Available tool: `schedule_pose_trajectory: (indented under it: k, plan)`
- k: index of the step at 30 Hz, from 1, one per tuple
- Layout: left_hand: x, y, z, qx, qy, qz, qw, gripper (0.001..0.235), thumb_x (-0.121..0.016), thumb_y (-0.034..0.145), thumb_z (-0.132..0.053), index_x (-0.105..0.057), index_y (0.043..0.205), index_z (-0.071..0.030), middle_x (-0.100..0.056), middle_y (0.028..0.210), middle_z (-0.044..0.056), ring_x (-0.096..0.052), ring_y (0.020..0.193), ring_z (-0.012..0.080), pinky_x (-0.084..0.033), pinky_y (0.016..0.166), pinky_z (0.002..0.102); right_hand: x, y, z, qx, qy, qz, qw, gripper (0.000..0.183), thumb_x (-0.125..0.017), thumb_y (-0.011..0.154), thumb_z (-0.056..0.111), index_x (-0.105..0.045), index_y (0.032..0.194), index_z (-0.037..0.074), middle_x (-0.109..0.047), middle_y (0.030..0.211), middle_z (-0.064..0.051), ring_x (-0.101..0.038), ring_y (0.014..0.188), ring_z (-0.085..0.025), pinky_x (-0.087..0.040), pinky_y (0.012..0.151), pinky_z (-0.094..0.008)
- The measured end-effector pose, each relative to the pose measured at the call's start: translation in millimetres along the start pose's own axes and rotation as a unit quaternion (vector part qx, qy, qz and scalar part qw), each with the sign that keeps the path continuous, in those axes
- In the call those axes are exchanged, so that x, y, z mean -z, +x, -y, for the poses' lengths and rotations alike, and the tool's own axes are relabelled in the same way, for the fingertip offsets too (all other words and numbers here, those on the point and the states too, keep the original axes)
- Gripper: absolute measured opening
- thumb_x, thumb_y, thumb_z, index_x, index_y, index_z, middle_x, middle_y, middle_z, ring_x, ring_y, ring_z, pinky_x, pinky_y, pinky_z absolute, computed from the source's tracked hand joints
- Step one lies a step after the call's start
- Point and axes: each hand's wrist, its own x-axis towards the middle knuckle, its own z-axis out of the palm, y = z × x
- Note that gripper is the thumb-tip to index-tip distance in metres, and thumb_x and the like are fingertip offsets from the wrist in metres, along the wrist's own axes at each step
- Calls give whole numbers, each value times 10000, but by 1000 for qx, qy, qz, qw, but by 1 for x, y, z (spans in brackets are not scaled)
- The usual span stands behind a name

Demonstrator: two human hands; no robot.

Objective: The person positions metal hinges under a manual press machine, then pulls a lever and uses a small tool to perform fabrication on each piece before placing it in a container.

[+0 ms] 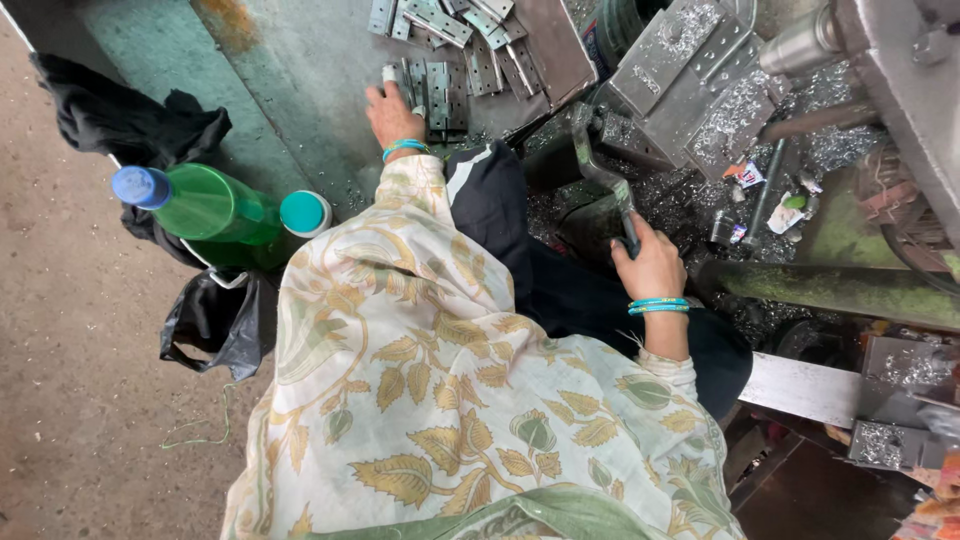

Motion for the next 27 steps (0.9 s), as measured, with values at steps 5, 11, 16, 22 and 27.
schedule_pose_trajectory:
  k: [5,11,16,22,27]
  plan:
    - [-10,7,-3,102,-156,-43,982,936,-777,617,-21,-422,1474,-143,-509,1225,225,-584,1103,470,-500,955,499,-1,0,1,-8,-3,-2,1000,559,-705,872,397,-633,1405,243,-694,1160,-185,-664,1056,-431,-535,876,-549]
    - [-4,7,-5,55,-175,-95,978,865,-739,667,-21,-465,1481,-126,-613,1138,233,-602,1076,456,-499,958,506,4,-1,7,-32,-1,10,999,572,-695,867,398,-614,1417,263,-691,1188,-169,-666,1049,-436,-539,887,-542]
    - [27,12,-13,38,-303,-127,944,793,-689,654,-15,-547,1429,-107,-713,1014,207,-687,919,383,-559,888,447,8,-2,8,-24,5,13,1000,574,-690,879,395,-595,1426,247,-691,1167,-172,-670,1036,-443,-546,866,-547]
    - [102,15,-107,-171,-287,-53,941,640,-828,658,-44,-687,1281,-86,-771,1054,170,-726,924,319,-570,823,420,6,-1,2,-7,8,7,1000,581,-699,884,392,-593,1427,213,-685,1144,-200,-674,992,-463,-554,817,-560]
    - [66,-29,-242,-199,-343,170,902,666,-808,667,-76,-671,1316,-136,-786,989,119,-753,908,268,-592,824,357,6,-2,-2,-22,-4,15,1000,602,-709,874,374,-582,1436,201,-679,1155,-209,-686,970,-455,-567,797,-549]
